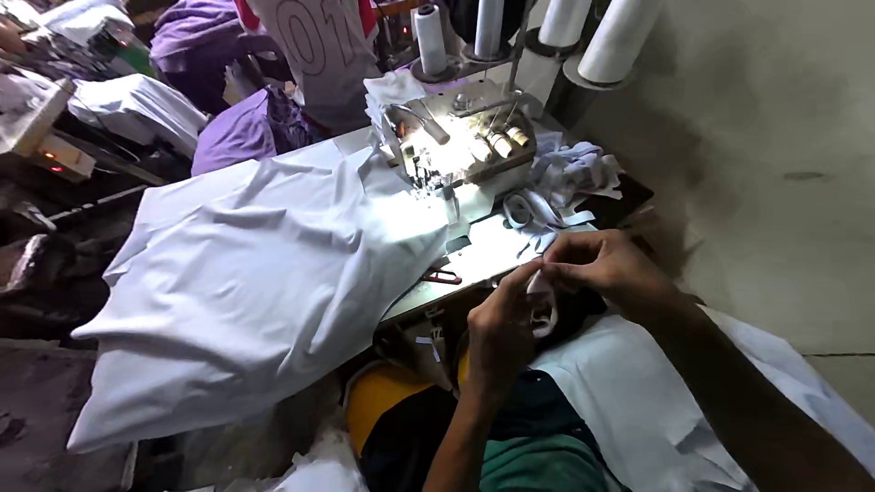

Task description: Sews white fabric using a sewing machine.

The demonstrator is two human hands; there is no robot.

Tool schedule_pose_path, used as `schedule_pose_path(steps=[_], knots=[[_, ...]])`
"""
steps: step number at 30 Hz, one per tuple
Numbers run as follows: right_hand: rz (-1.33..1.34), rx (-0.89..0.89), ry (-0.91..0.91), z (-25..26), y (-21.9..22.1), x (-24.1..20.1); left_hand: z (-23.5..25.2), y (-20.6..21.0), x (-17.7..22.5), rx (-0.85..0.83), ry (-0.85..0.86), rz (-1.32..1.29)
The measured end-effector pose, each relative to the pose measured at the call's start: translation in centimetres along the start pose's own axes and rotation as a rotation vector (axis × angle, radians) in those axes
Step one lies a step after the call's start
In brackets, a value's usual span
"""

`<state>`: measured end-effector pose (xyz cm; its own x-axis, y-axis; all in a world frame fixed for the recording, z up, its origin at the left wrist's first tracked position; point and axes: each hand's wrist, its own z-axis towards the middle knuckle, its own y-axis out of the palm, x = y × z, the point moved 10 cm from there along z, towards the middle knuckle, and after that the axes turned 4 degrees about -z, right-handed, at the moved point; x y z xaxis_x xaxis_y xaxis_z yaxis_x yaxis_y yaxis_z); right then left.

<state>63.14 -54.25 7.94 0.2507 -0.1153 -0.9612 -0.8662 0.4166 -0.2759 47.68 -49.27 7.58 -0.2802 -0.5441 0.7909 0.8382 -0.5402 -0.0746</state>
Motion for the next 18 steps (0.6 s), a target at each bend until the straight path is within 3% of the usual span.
schedule_pose_path(steps=[5, 9, 13, 16, 18], knots=[[0.106, -0.047, 0.051, 0.3, -0.6, 2.0, -1.3, -2.5, -3.5, 0.002, -0.15, -0.343], [-0.12, 0.099, -0.073, 2.6, -6.0, -0.2, 0.6, -2.9, -7.0, -0.012, -0.269, -0.208], [-0.356, 0.3, -0.271, 3.0, -10.6, -5.3, 8.1, 3.2, -6.3, -0.223, -0.145, -0.137], [-0.337, 0.408, -0.412, 1.4, -11.9, -8.9, 16.1, 10.4, -6.0, -0.364, -0.098, 0.175], [-0.308, 0.498, -0.405, 0.3, -12.2, -9.3, 19.4, 14.8, -7.0, -0.498, -0.125, 0.414]])
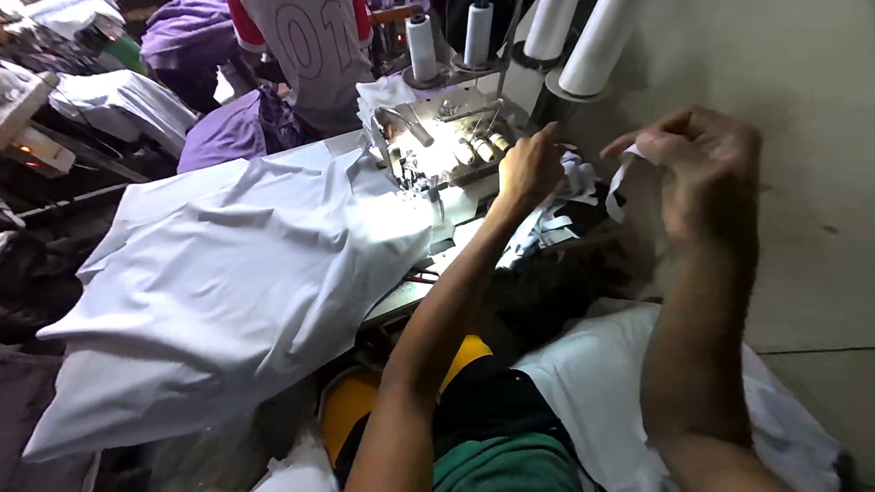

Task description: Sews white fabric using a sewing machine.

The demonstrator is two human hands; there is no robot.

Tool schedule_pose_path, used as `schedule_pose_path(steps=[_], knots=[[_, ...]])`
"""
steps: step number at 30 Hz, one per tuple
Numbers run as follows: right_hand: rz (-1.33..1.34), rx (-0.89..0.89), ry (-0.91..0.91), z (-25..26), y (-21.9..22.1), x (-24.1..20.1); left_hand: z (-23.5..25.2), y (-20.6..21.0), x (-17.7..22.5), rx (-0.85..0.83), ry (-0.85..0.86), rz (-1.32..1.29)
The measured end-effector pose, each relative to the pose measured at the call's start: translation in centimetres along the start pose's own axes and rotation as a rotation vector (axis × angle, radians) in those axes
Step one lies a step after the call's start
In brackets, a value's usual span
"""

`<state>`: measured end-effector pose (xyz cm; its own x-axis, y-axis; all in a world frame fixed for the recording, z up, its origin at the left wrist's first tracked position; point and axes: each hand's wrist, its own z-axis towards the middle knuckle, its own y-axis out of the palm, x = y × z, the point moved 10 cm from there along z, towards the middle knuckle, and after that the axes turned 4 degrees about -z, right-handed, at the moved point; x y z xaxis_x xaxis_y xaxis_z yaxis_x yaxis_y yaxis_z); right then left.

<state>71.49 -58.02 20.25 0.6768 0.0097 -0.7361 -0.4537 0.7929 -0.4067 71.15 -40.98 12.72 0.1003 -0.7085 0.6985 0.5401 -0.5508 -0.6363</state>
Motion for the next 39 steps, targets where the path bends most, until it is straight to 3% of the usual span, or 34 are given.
schedule_pose_path(steps=[2, 4, 7, 9, 13, 16, 22, 27, 33, 36, 39], knots=[[0.01, 0.047, 0.066, -1.1, 0.1, 0.9, 2.1, 2.4, -0.2, -0.133, -0.043, 0.145], [0.043, 0.01, 0.124, -1.8, 0.9, 2.2, 0.6, 2.6, 0.4, -0.123, -0.037, 0.096], [0.155, -0.062, 0.164, -2.8, 2.2, 3.6, -7.1, -0.8, 2.6, -0.081, 0.046, -0.493], [0.197, -0.112, 0.166, -4.4, 3.5, 3.8, -11.6, -0.5, 1.2, -0.153, -0.049, -0.866], [0.251, -0.189, 0.18, -7.0, 7.8, 3.2, -16.1, -0.9, -2.1, -0.084, -0.127, -1.064], [0.317, -0.269, 0.265, -9.6, 12.1, 3.0, -19.5, -3.7, -5.1, 0.093, -0.17, -0.953], [0.462, -0.381, 0.357, -13.5, 19.1, 2.8, -24.8, -10.1, -9.6, 0.221, -0.257, -0.678], [0.588, -0.429, 0.359, -14.8, 21.9, 2.8, -25.7, -13.3, -10.3, 0.288, -0.261, -0.657], [0.306, -0.606, 0.259, -15.5, 23.6, 6.0, -23.9, -16.2, -8.3, 0.265, -0.085, -0.284], [0.136, -0.413, 0.251, -12.4, 22.1, 7.4, -22.9, -16.9, -6.0, 0.161, 0.054, -0.094], [0.283, -0.301, 0.228, -9.6, 23.4, 7.6, -22.6, -16.9, -4.4, 0.059, 0.117, -0.069]])
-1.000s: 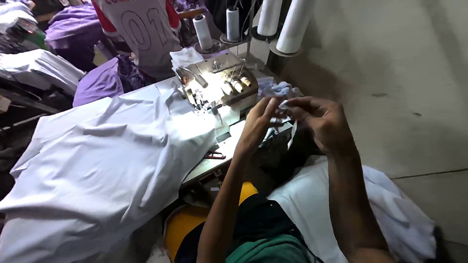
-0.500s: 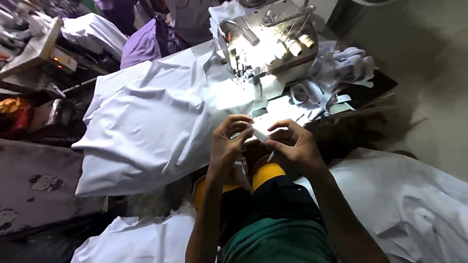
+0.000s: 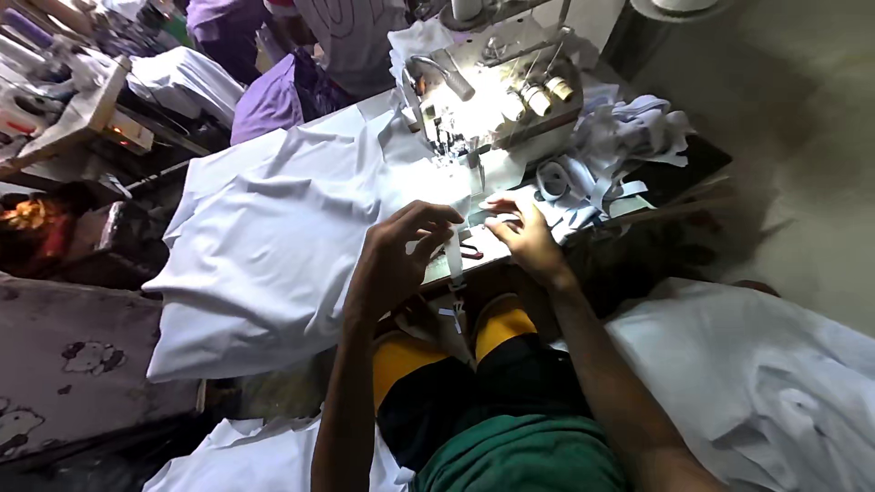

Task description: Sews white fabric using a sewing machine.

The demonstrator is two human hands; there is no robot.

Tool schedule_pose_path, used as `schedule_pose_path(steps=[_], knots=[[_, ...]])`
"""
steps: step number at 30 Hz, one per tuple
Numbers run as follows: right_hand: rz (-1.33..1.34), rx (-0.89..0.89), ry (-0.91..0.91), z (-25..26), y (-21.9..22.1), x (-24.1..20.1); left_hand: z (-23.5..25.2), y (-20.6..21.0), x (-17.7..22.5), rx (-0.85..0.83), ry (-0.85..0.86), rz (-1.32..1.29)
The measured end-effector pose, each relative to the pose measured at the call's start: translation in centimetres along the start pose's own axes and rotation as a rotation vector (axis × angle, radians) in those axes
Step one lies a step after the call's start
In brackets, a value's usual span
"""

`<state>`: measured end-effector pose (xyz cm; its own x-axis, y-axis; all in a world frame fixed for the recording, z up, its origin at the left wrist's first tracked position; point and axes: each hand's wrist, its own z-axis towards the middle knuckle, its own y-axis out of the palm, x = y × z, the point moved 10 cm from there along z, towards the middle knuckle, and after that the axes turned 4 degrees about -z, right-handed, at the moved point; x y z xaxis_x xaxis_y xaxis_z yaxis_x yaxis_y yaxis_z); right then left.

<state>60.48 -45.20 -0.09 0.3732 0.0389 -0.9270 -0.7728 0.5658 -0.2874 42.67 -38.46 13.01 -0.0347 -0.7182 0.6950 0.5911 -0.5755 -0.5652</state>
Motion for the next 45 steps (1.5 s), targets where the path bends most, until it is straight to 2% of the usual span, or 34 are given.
schedule_pose_path(steps=[4, 8, 13, 19, 21, 24, 27, 32, 37, 39, 41, 45], knots=[[-0.042, 0.07, -0.02, 1.3, 1.9, -0.7, 0.1, -0.2, 0.5, -0.043, 0.019, 0.016], [-0.144, 0.148, 0.062, 1.1, 2.2, -0.4, -0.3, 0.0, -0.3, -0.073, -0.002, 0.054], [0.041, 0.108, 0.102, 0.3, 2.8, 0.8, -0.2, 0.5, -0.6, -0.113, -0.024, 0.05], [0.262, 0.115, 0.02, -0.8, 1.9, -0.5, 2.5, 1.8, 3.1, -0.273, 0.099, -0.347], [0.274, 0.1, 0.006, -0.8, 2.1, -0.4, 4.6, 2.0, 1.8, -0.227, 0.051, -0.218], [0.249, 0.029, 0.044, -0.6, 2.4, -0.1, 7.5, 2.0, -3.4, -0.123, -0.103, 0.03], [0.244, 0.013, 0.059, -0.6, 2.4, 0.1, 8.4, 1.9, -7.3, -0.051, -0.193, 0.058], [0.295, 0.033, 0.11, -0.5, 2.6, 0.5, 8.2, 2.3, -8.2, -0.04, -0.213, -0.117], [0.257, 0.0, 0.08, -0.3, 3.0, 0.1, 8.7, 2.0, -5.3, -0.058, -0.084, -0.254], [0.235, 0.019, 0.08, -0.6, 2.9, 0.1, 8.9, 1.7, -4.6, -0.042, -0.07, -0.162], [0.2, 0.039, 0.07, -0.8, 2.6, 0.1, 9.2, 1.1, -4.6, -0.003, -0.078, 0.035], [0.146, 0.077, 0.082, -1.2, 2.0, -0.1, 9.4, 0.6, -6.4, 0.08, -0.048, 0.287]])
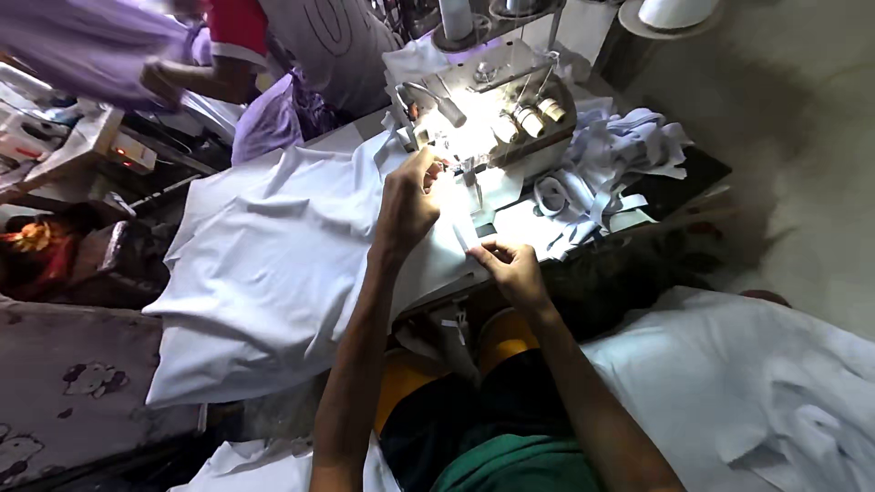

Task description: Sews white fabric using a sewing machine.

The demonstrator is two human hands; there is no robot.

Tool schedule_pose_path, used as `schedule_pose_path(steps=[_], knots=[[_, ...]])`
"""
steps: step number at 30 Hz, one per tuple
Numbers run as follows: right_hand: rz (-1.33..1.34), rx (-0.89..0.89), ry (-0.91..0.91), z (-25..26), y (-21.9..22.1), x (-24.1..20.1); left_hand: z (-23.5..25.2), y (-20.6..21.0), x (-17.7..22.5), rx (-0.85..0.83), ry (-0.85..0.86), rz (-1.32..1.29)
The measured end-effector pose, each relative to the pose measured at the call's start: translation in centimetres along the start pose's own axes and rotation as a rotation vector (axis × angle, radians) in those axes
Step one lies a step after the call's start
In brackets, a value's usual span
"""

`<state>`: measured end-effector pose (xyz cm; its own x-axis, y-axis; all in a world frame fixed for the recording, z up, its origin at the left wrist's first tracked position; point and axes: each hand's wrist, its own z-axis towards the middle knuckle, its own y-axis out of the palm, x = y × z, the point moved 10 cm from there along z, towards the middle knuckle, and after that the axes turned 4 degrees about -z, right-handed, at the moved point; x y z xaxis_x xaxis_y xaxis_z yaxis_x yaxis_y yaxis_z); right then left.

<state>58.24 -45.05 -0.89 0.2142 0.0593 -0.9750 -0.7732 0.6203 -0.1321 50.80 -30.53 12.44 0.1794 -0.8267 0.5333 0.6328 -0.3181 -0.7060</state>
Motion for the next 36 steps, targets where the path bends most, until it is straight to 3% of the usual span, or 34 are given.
schedule_pose_path(steps=[12, 16, 22, 26, 36], knots=[[0.035, 0.031, -0.02, -1.1, -0.8, 0.6, -1.6, -0.1, -1.9, 0.286, 0.01, -0.066], [0.004, 0.028, -0.008, -1.1, -0.7, 0.8, -1.9, 0.4, -1.6, 0.244, 0.03, 0.054], [-0.031, 0.039, 0.013, -1.1, -0.9, 0.8, -6.5, 0.4, 1.5, 0.249, 0.06, 0.204], [-0.048, 0.045, 0.001, -1.1, -1.1, 0.9, -9.1, 3.3, 1.3, 0.1, 0.079, 0.336], [0.006, 0.122, 0.048, -1.0, -1.6, 1.7, -9.5, 4.2, 1.3, 0.069, 0.106, 0.425]])
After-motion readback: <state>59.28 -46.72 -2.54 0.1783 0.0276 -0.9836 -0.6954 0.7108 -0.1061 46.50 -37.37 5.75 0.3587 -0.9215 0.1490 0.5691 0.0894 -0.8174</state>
